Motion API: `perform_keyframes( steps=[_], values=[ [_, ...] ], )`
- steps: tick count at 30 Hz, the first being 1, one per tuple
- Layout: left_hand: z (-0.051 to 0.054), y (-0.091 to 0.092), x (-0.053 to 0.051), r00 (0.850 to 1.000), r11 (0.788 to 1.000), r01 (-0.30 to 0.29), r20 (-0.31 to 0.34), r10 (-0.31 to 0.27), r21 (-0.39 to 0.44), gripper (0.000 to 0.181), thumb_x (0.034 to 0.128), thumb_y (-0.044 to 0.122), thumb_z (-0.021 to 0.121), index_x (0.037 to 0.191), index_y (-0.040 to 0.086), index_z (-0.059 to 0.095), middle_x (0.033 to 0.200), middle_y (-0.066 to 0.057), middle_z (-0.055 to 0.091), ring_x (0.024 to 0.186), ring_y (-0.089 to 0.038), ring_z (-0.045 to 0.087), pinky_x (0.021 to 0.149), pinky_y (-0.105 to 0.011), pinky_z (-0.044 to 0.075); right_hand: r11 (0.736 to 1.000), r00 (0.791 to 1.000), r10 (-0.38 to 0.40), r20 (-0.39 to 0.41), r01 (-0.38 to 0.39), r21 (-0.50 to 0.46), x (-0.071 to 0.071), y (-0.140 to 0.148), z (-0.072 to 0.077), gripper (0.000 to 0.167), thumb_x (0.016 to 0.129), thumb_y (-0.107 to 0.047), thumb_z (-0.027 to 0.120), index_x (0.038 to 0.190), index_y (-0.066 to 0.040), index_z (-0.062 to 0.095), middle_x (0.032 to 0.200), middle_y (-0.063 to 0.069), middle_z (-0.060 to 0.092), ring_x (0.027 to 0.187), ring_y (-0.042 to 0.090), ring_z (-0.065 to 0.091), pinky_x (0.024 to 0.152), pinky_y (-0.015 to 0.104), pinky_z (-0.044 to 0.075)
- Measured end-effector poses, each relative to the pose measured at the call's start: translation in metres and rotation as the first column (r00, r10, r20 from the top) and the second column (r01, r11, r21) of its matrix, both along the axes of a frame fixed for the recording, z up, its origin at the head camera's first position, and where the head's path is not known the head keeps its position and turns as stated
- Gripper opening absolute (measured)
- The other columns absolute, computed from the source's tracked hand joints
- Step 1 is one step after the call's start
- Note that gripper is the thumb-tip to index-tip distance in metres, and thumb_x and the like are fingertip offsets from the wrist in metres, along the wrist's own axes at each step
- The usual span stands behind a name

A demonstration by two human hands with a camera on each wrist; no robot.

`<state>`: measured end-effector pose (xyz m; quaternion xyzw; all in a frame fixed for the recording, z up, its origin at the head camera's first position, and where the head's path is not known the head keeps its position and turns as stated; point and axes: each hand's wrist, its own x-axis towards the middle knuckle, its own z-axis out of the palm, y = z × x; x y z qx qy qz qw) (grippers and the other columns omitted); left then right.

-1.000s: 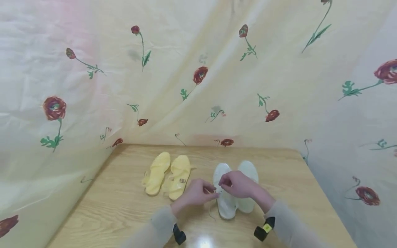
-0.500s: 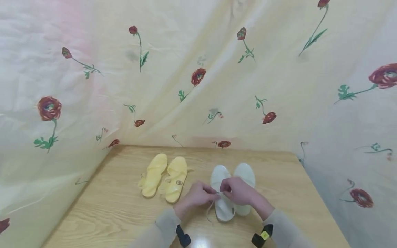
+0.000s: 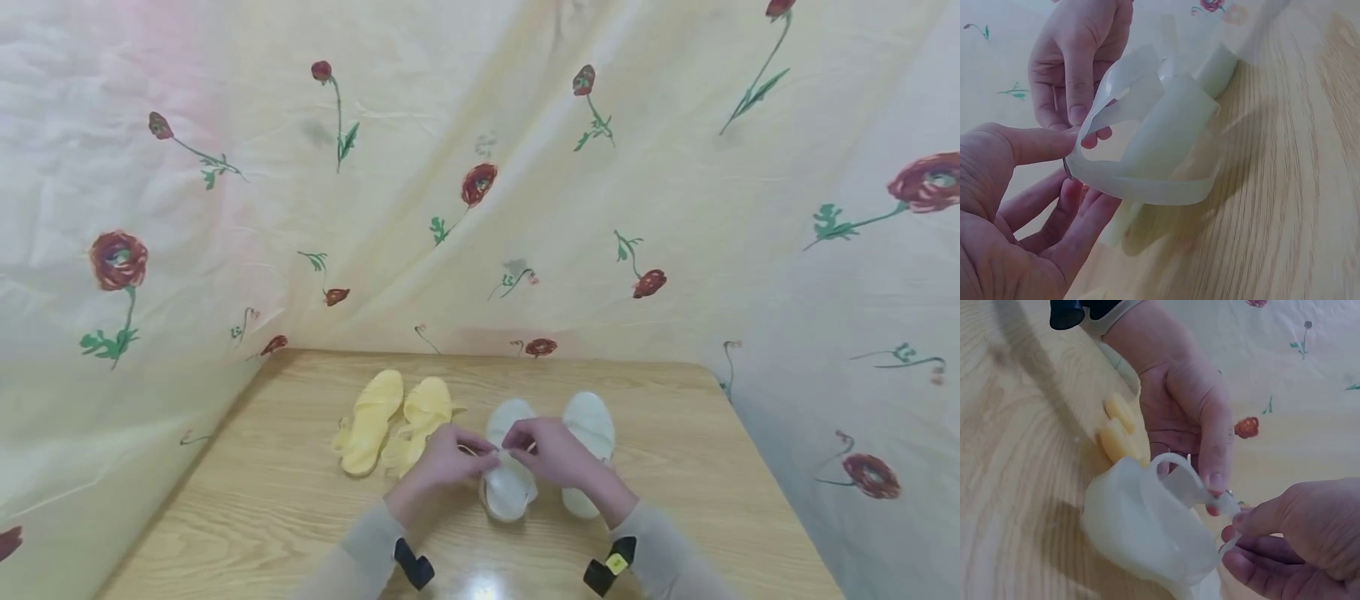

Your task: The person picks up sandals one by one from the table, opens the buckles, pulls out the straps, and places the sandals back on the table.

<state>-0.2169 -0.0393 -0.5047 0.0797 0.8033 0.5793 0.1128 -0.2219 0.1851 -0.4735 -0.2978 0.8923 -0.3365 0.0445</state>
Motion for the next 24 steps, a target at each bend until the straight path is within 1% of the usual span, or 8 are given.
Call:
perform_keyframes(
  steps=[4,7,10,14,17,20,21,24],
  values=[
    [0.001,-0.011,0.004,1.000,0.999,0.027,-0.014,-0.027,-0.017,0.013,0.0857,0.017,0.089,0.093,0.007,0.084,0.079,-0.003,0.077,0.064,-0.009,0.065,0.057,-0.021,0.055,1.000,1.000,0.014,0.016,-0.013,-0.023,0.003,-0.007,-0.004,0.006,0.101,-0.009,0.071,0.104,-0.013,0.075,0.095,-0.003,0.076,0.088,0.003,0.069,0.075,0.022,0.060],
    [-0.004,-0.017,0.006,0.999,0.999,0.042,-0.013,-0.043,-0.031,0.013,0.0865,0.018,0.089,0.093,0.008,0.084,0.078,-0.001,0.076,0.064,-0.008,0.063,0.056,-0.020,0.052,1.000,1.000,0.016,0.020,-0.016,-0.019,0.006,-0.012,-0.007,0.006,0.100,-0.009,0.072,0.102,-0.014,0.075,0.094,-0.005,0.076,0.086,0.002,0.068,0.073,0.022,0.059],
    [-0.012,-0.021,0.009,0.998,0.998,0.057,-0.015,-0.057,-0.037,0.013,0.0871,0.019,0.088,0.094,0.008,0.084,0.078,-0.001,0.076,0.064,-0.007,0.061,0.056,-0.018,0.050,1.000,1.000,0.018,0.018,-0.018,0.002,0.009,-0.016,-0.012,0.007,0.100,-0.008,0.072,0.101,-0.015,0.075,0.092,-0.007,0.075,0.085,0.001,0.067,0.073,0.022,0.059],
    [-0.020,-0.028,0.013,0.996,0.995,0.081,-0.023,-0.082,-0.054,0.014,0.0892,0.022,0.086,0.097,0.010,0.084,0.087,-0.003,0.079,0.073,-0.009,0.065,0.063,-0.019,0.053,1.000,1.000,0.019,0.012,-0.019,0.025,0.011,-0.019,-0.017,0.009,0.100,-0.009,0.073,0.099,-0.017,0.076,0.092,-0.009,0.075,0.084,0.001,0.066,0.073,0.024,0.059],
    [-0.019,-0.034,0.016,0.996,0.993,0.094,0.006,-0.094,-0.067,0.013,0.0901,0.021,0.085,0.100,0.012,0.084,0.093,-0.002,0.079,0.080,-0.011,0.066,0.069,-0.022,0.054,0.999,1.000,0.018,0.019,-0.019,0.036,0.009,-0.019,-0.017,0.009,0.100,-0.009,0.072,0.099,-0.017,0.076,0.092,-0.009,0.075,0.085,0.002,0.066,0.074,0.023,0.058],
    [-0.017,-0.037,0.018,0.994,0.991,0.108,0.032,-0.106,-0.078,0.015,0.0887,0.018,0.085,0.102,0.012,0.083,0.092,-0.003,0.079,0.080,-0.012,0.067,0.068,-0.023,0.054,0.998,1.000,0.015,0.025,-0.017,0.056,0.007,-0.019,-0.015,0.009,0.099,-0.008,0.073,0.099,-0.017,0.076,0.092,-0.008,0.074,0.084,0.001,0.065,0.073,0.022,0.057],
    [-0.017,-0.037,0.018,0.994,0.991,0.109,0.029,-0.107,-0.082,0.015,0.0881,0.017,0.086,0.102,0.012,0.083,0.091,-0.003,0.079,0.079,-0.011,0.066,0.068,-0.022,0.053,0.998,1.000,0.014,0.024,-0.016,0.064,0.006,-0.020,-0.015,0.009,0.099,-0.009,0.073,0.098,-0.017,0.076,0.091,-0.009,0.074,0.083,0.000,0.064,0.073,0.022,0.056],
    [-0.020,-0.039,0.019,0.995,0.990,0.099,-0.012,-0.101,-0.100,0.014,0.0877,0.017,0.086,0.099,0.009,0.083,0.090,-0.006,0.081,0.077,-0.009,0.068,0.067,-0.020,0.054,0.997,0.999,0.025,0.027,-0.027,0.072,0.001,-0.025,-0.015,0.008,0.101,-0.013,0.072,0.096,-0.018,0.077,0.088,-0.009,0.074,0.080,-0.001,0.062,0.070,0.021,0.054]
  ],
)
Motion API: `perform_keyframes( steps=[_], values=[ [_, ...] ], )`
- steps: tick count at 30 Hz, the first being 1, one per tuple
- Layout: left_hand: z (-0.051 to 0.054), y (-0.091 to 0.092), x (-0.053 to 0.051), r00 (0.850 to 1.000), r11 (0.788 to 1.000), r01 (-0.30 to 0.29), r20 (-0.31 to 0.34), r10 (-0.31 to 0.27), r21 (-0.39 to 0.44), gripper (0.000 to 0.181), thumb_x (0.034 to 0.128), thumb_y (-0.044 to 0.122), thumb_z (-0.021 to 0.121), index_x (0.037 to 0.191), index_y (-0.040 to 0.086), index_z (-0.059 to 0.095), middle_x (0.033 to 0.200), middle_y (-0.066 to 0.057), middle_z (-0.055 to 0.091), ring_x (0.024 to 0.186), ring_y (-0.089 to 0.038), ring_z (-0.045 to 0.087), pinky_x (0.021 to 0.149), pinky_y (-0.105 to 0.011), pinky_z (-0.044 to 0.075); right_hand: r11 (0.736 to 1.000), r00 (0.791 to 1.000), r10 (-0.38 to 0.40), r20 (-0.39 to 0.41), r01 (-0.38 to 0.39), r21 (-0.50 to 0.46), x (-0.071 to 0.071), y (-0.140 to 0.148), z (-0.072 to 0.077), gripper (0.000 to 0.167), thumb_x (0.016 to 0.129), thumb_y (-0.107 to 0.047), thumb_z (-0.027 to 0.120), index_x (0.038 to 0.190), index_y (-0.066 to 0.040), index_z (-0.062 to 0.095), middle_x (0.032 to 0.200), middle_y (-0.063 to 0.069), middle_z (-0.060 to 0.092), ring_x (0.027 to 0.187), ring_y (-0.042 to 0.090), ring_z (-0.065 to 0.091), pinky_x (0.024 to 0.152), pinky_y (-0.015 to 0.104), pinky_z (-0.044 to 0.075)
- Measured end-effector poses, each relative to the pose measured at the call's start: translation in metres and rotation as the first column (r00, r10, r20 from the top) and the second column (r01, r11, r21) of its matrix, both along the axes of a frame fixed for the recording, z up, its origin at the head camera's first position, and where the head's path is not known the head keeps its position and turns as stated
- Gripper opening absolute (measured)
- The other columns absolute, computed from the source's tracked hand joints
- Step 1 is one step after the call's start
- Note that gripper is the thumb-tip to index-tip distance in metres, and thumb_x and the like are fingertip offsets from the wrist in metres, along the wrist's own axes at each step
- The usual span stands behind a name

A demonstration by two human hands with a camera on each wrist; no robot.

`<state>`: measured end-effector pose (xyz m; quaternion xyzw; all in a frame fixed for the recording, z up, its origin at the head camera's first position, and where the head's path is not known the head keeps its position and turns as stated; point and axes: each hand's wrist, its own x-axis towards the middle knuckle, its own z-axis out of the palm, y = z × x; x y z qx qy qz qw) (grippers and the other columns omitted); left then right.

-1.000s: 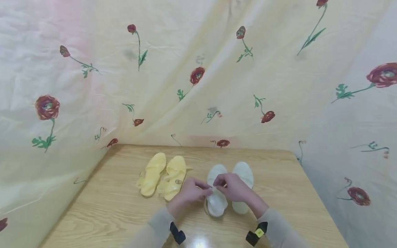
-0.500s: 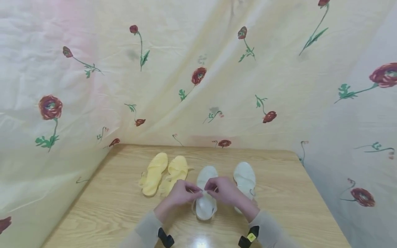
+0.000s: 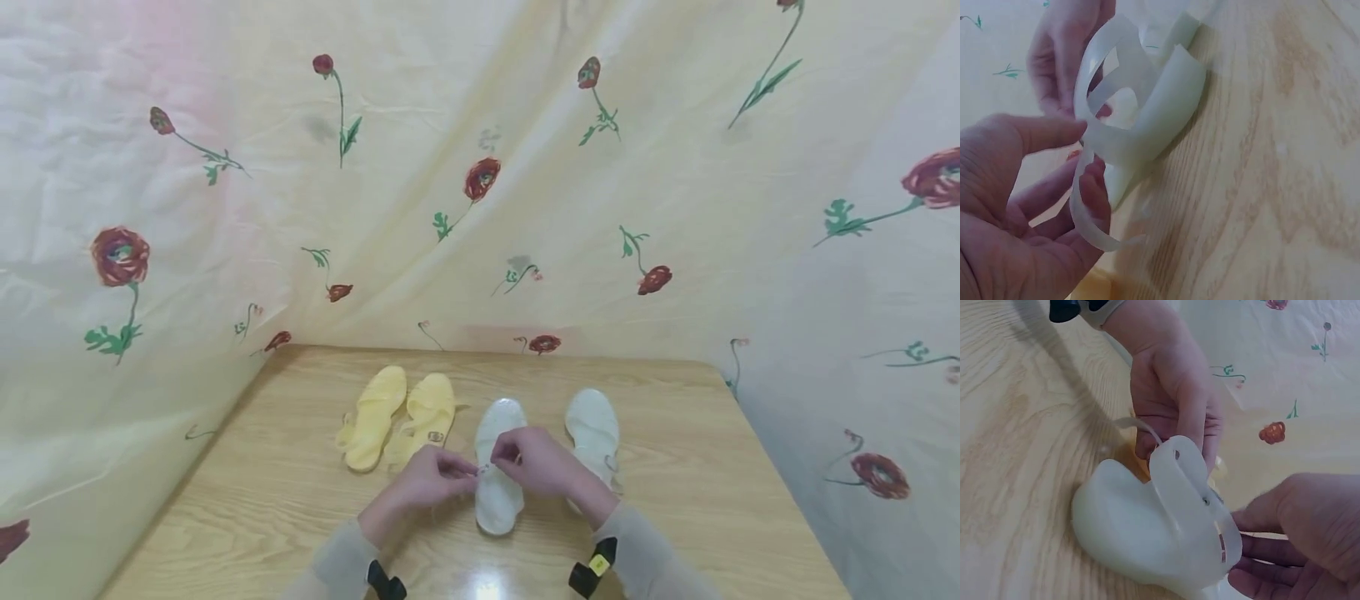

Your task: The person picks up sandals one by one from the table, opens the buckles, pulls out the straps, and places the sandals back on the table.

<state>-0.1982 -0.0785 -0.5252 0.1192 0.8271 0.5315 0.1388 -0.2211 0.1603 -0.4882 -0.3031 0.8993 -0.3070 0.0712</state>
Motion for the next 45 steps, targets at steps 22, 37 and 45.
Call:
perform_keyframes(
  steps=[22,37,45],
  values=[
    [-0.002,0.001,0.003,0.996,1.000,0.011,-0.090,-0.010,0.021,0.006,0.0896,0.010,0.083,0.094,0.005,0.082,0.086,-0.008,0.080,0.071,-0.005,0.062,0.064,-0.015,0.050,0.921,0.917,0.348,0.198,-0.374,0.113,-0.048,-0.026,0.018,0.012,0.086,-0.002,0.077,0.077,-0.010,0.079,0.067,-0.009,0.068,0.059,-0.005,0.053,0.057,0.015,0.047],
    [0.001,0.010,0.008,0.992,0.999,0.014,-0.127,-0.008,0.040,0.012,0.0883,0.014,0.083,0.093,0.003,0.081,0.086,-0.009,0.080,0.071,-0.004,0.067,0.066,-0.016,0.055,0.913,0.949,0.304,0.084,-0.315,0.258,-0.044,-0.032,0.006,0.017,0.072,-0.007,0.075,0.067,-0.020,0.063,0.058,-0.019,0.051,0.052,-0.004,0.045,0.050,0.015,0.037],
    [0.000,0.013,0.010,0.996,0.995,-0.013,-0.086,0.021,0.094,0.017,0.0858,0.013,0.086,0.094,0.000,0.079,0.086,-0.011,0.080,0.074,-0.012,0.074,0.068,-0.019,0.059,0.923,0.933,0.360,-0.011,-0.355,0.149,-0.045,-0.021,-0.010,0.019,0.073,-0.007,0.069,0.069,-0.020,0.055,0.061,-0.019,0.045,0.053,-0.007,0.041,0.051,0.013,0.035]
  ],
)
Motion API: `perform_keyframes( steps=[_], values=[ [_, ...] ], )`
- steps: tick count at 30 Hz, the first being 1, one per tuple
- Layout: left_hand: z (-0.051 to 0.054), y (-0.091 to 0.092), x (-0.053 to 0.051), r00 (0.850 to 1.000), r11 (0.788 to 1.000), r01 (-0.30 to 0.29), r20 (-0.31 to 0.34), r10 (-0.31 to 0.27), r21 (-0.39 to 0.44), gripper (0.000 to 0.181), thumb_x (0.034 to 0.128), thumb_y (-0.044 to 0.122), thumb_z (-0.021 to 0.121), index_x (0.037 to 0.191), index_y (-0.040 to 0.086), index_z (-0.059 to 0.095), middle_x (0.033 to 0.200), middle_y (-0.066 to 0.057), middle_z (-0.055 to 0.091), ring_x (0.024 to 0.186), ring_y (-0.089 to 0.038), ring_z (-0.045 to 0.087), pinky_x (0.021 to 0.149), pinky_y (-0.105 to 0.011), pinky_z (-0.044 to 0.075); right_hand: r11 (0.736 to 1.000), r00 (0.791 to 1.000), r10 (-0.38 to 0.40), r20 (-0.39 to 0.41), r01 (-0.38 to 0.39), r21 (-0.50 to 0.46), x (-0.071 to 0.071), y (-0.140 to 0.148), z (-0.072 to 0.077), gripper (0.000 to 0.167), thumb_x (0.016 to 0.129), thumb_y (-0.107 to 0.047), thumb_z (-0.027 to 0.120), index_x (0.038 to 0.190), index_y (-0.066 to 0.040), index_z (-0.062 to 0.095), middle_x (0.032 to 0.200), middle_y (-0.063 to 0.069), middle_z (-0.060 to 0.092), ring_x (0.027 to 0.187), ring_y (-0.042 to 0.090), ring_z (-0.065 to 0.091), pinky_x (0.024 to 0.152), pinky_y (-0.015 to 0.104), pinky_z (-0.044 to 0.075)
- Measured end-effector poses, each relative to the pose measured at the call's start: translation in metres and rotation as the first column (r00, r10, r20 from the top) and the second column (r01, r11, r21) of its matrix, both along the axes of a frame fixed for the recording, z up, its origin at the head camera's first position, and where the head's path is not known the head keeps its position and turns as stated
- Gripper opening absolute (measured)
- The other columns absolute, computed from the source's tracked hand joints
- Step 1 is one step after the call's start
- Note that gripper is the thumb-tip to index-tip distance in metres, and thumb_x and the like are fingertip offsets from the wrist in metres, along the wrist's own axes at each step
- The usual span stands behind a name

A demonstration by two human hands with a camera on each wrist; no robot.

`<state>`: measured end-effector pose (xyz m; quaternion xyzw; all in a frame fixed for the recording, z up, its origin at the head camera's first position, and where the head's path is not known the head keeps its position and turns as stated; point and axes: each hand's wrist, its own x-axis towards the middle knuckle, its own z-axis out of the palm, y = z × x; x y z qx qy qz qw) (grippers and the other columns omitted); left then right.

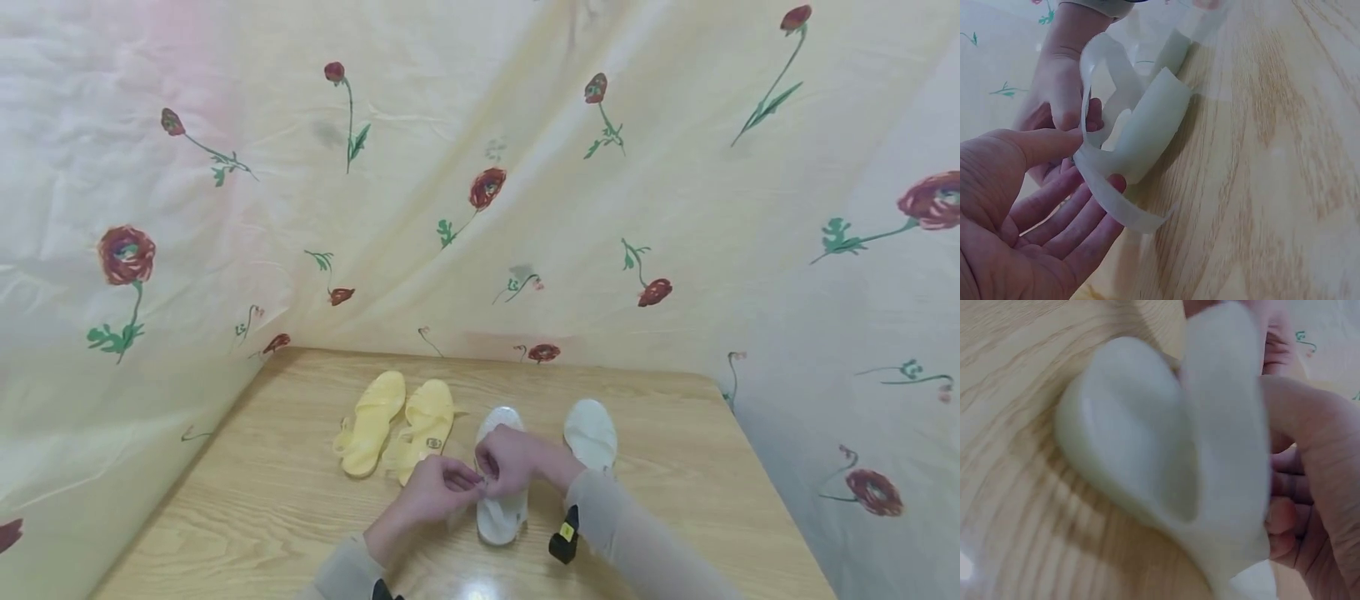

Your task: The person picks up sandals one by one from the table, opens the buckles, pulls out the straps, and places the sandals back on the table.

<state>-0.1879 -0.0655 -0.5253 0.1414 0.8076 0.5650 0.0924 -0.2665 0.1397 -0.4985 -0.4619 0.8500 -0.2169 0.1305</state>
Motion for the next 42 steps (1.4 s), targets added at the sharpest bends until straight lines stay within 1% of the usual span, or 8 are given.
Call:
perform_keyframes(
  steps=[4,8,14,22,27,37,40,42],
  values=[
    [-0.002,0.002,-0.001,1.000,1.000,-0.019,-0.009,0.020,0.003,0.016,0.0829,0.011,0.089,0.091,0.001,0.080,0.084,-0.010,0.080,0.072,-0.011,0.074,0.066,-0.018,0.059,0.998,1.000,0.026,-0.013,-0.027,-0.052,0.001,0.005,-0.010,0.020,0.073,-0.005,0.065,0.067,-0.017,0.050,0.061,-0.020,0.039,0.053,-0.008,0.036,0.051,0.012,0.031],
    [-0.006,0.002,-0.001,0.999,0.999,-0.044,-0.022,0.044,-0.002,0.014,0.0816,0.010,0.090,0.089,0.002,0.081,0.082,-0.010,0.081,0.070,-0.009,0.074,0.064,-0.017,0.058,0.995,0.998,0.032,0.062,-0.026,-0.097,0.001,0.010,-0.015,0.016,0.079,-0.002,0.067,0.075,-0.015,0.059,0.063,-0.013,0.048,0.056,-0.007,0.040,0.053,0.012,0.035],
    [-0.010,-0.001,-0.002,0.997,0.996,-0.079,-0.027,0.078,-0.038,0.011,0.0823,0.014,0.091,0.088,0.007,0.084,0.082,-0.008,0.082,0.069,-0.006,0.072,0.066,-0.018,0.058,0.995,0.975,0.021,0.222,0.001,-0.102,-0.004,0.017,-0.005,0.011,0.092,-0.005,0.077,0.094,-0.015,0.080,0.074,-0.009,0.071,0.064,-0.006,0.058,0.060,0.017,0.054],
    [-0.009,-0.002,0.000,0.997,0.997,-0.078,-0.015,0.077,-0.024,0.008,0.0844,0.012,0.089,0.089,0.007,0.084,0.083,-0.008,0.082,0.070,-0.005,0.071,0.066,-0.018,0.058,0.998,0.968,-0.002,0.249,0.018,-0.060,-0.005,0.018,-0.002,0.006,0.090,-0.011,0.084,0.092,-0.016,0.082,0.082,-0.010,0.077,0.070,-0.005,0.065,0.066,0.020,0.060],
    [-0.008,0.001,0.000,0.998,0.998,-0.060,-0.031,0.060,-0.005,0.010,0.0849,0.011,0.087,0.092,0.005,0.083,0.084,-0.010,0.082,0.071,-0.007,0.073,0.066,-0.017,0.058,0.997,0.981,-0.003,0.196,0.018,-0.075,-0.003,0.017,-0.006,0.014,0.084,-0.005,0.082,0.085,-0.016,0.075,0.075,-0.011,0.070,0.066,-0.006,0.059,0.061,0.018,0.055],
    [-0.006,0.005,-0.004,0.998,0.999,-0.050,-0.041,0.050,0.001,0.015,0.0825,0.015,0.090,0.092,0.005,0.083,0.084,-0.009,0.082,0.069,-0.002,0.070,0.065,-0.016,0.058,0.969,0.999,-0.005,-0.053,-0.008,-0.245,0.006,0.014,-0.027,0.022,0.065,0.000,0.069,0.072,-0.017,0.057,0.061,-0.010,0.053,0.058,-0.010,0.043,0.051,0.009,0.038],
    [-0.007,0.005,-0.004,0.997,0.999,-0.052,-0.050,0.052,-0.001,0.016,0.0816,0.014,0.090,0.091,0.004,0.083,0.082,-0.010,0.081,0.068,-0.002,0.069,0.064,-0.017,0.058,0.958,0.998,-0.013,-0.062,-0.005,-0.288,0.006,0.014,-0.034,0.022,0.065,0.001,0.067,0.073,-0.016,0.055,0.061,-0.009,0.054,0.059,-0.011,0.043,0.051,0.008,0.038],
    [-0.008,0.006,-0.005,0.997,0.998,-0.058,-0.056,0.058,-0.001,0.016,0.0809,0.014,0.090,0.091,0.004,0.083,0.081,-0.009,0.081,0.067,-0.003,0.069,0.063,-0.017,0.058,0.952,1.000,-0.012,-0.008,0.009,-0.306,0.007,0.016,-0.035,0.021,0.069,0.003,0.068,0.077,-0.015,0.058,0.064,-0.007,0.058,0.061,-0.009,0.048,0.053,0.010,0.043]
  ],
)
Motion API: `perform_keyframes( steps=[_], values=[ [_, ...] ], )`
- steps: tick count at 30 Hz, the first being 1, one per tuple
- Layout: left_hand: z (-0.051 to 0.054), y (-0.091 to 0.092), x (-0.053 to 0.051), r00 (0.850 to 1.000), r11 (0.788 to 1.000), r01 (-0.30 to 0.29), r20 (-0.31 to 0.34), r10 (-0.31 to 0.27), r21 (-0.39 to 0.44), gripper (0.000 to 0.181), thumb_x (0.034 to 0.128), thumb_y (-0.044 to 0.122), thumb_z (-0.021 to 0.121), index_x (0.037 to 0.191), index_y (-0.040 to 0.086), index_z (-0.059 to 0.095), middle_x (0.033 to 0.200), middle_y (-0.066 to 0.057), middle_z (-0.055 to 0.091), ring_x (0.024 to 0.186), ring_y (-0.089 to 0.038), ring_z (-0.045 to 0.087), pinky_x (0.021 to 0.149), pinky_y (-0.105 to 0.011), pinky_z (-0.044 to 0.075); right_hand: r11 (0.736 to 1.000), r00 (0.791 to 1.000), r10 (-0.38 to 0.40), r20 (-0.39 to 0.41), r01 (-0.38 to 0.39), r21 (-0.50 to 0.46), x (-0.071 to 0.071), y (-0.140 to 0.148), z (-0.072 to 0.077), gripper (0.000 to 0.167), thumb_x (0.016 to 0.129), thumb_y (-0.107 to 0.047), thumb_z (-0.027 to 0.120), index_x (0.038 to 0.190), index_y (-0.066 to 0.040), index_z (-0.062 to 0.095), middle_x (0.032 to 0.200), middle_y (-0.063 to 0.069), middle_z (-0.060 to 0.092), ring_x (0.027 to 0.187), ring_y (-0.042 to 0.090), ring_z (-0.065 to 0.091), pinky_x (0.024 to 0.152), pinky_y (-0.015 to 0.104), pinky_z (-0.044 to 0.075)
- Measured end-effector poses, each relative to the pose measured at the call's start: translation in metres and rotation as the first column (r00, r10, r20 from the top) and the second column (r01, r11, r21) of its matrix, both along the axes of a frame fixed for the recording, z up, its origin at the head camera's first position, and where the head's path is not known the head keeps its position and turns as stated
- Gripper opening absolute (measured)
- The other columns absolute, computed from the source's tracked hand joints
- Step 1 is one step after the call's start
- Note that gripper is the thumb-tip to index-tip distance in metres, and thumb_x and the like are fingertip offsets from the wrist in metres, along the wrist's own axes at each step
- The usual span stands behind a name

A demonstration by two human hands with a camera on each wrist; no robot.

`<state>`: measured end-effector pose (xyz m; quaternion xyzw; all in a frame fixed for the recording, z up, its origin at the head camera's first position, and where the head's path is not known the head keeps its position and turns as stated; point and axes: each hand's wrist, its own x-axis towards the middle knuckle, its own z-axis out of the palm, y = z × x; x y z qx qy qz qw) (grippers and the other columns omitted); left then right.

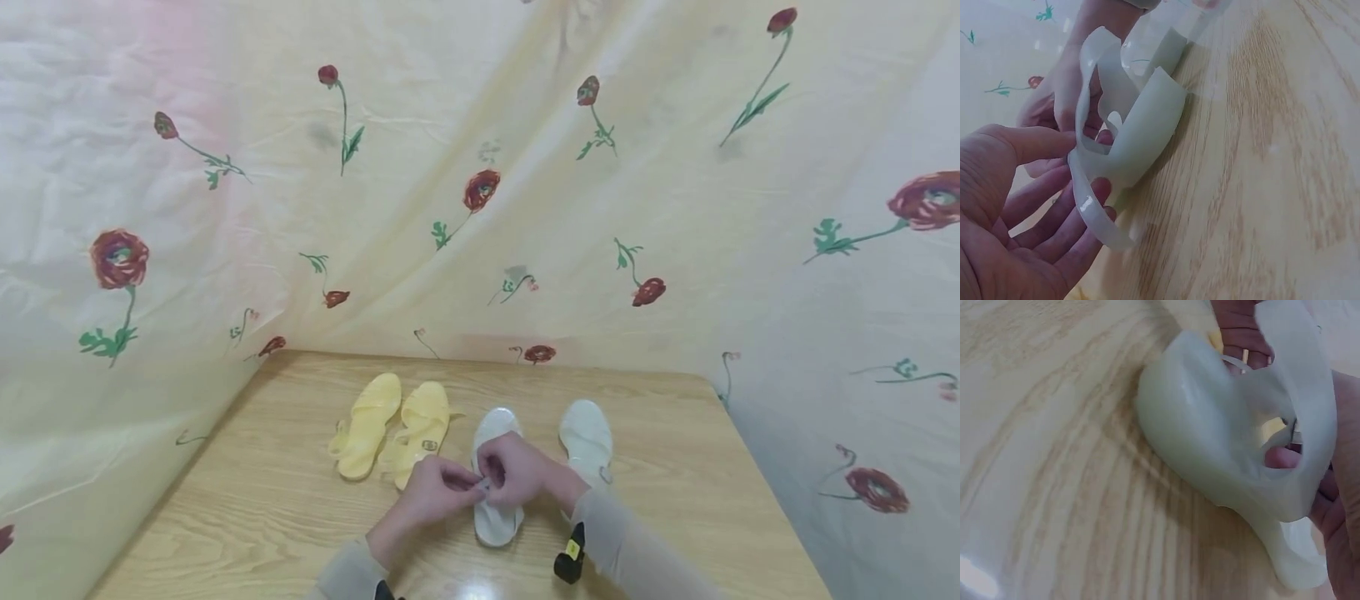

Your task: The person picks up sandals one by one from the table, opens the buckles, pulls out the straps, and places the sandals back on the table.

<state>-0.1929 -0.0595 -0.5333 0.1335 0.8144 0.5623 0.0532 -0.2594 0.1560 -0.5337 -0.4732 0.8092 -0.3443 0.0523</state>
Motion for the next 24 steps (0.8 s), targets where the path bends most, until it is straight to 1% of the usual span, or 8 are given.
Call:
perform_keyframes(
  steps=[2,5,7,10,13,16,19,24],
  values=[
    [-0.001,0.001,0.000,1.000,1.000,-0.007,-0.003,0.007,-0.002,0.018,0.0809,0.016,0.090,0.092,0.004,0.083,0.080,-0.009,0.080,0.067,-0.004,0.069,0.063,-0.017,0.058,1.000,0.997,-0.003,0.083,0.004,-0.016,0.002,0.003,0.003,0.020,0.076,0.003,0.071,0.083,-0.014,0.065,0.071,-0.006,0.065,0.065,-0.007,0.056,0.057,0.015,0.052],
    [-0.002,0.003,0.000,0.999,0.999,-0.031,0.009,0.031,-0.007,0.019,0.0810,0.020,0.091,0.092,0.005,0.083,0.080,-0.007,0.080,0.067,-0.004,0.068,0.063,-0.017,0.057,1.000,0.979,-0.015,0.204,0.020,-0.021,0.003,0.009,0.009,0.012,0.088,-0.003,0.077,0.095,-0.013,0.074,0.082,-0.002,0.075,0.073,-0.001,0.067,0.066,0.024,0.061],
    [-0.003,0.004,0.000,0.999,0.999,-0.045,0.016,0.045,-0.008,0.019,0.0811,0.021,0.092,0.091,0.006,0.084,0.081,-0.006,0.081,0.067,-0.003,0.068,0.062,-0.017,0.057,0.999,0.969,-0.030,0.245,0.033,-0.007,0.004,0.012,0.012,0.007,0.092,-0.010,0.080,0.099,-0.012,0.079,0.088,0.000,0.079,0.076,0.000,0.071,0.070,0.026,0.063],
    [-0.004,0.003,-0.001,0.998,0.998,-0.052,0.023,0.053,-0.020,0.019,0.0811,0.023,0.093,0.089,0.008,0.084,0.082,-0.006,0.082,0.068,-0.003,0.068,0.062,-0.017,0.056,0.999,0.958,-0.048,0.281,0.045,0.016,0.003,0.015,0.012,0.009,0.094,-0.017,0.082,0.101,-0.011,0.082,0.091,0.002,0.081,0.079,0.001,0.073,0.073,0.025,0.064],
    [-0.005,0.001,-0.002,0.999,0.999,-0.037,0.016,0.038,-0.037,0.017,0.0820,0.024,0.093,0.089,0.010,0.085,0.085,-0.006,0.082,0.070,-0.003,0.070,0.065,-0.017,0.057,0.998,0.953,-0.055,0.299,0.051,0.021,0.003,0.015,0.011,0.009,0.094,-0.017,0.083,0.100,-0.011,0.082,0.091,0.003,0.082,0.079,0.002,0.073,0.074,0.024,0.063],
    [-0.004,0.000,-0.004,1.000,0.998,-0.016,0.023,0.017,-0.054,0.015,0.0834,0.025,0.092,0.089,0.013,0.085,0.085,-0.003,0.083,0.071,-0.003,0.070,0.065,-0.017,0.056,0.999,0.954,-0.051,0.294,0.048,0.018,0.003,0.014,0.011,0.005,0.093,-0.014,0.083,0.098,-0.011,0.081,0.090,0.002,0.081,0.078,0.001,0.071,0.073,0.023,0.063],
    [-0.003,0.000,-0.006,1.000,0.998,0.006,0.023,-0.004,-0.067,0.014,0.0842,0.026,0.091,0.088,0.013,0.085,0.081,-0.001,0.081,0.067,-0.002,0.067,0.061,-0.018,0.055,0.999,0.961,-0.043,0.272,0.039,0.019,0.003,0.013,0.012,0.005,0.092,-0.009,0.081,0.095,-0.012,0.079,0.087,0.000,0.079,0.077,0.000,0.069,0.071,0.023,0.062],
    [-0.002,-0.001,-0.010,1.000,0.995,0.023,-0.008,-0.024,-0.095,0.015,0.0835,0.026,0.091,0.084,0.012,0.085,0.071,0.002,0.078,0.058,-0.002,0.062,0.052,-0.018,0.050,0.999,0.968,-0.048,0.247,0.041,0.033,0.003,0.012,0.009,0.012,0.089,-0.003,0.077,0.092,-0.015,0.075,0.085,-0.007,0.075,0.077,-0.001,0.067,0.071,0.024,0.062]
  ],
)
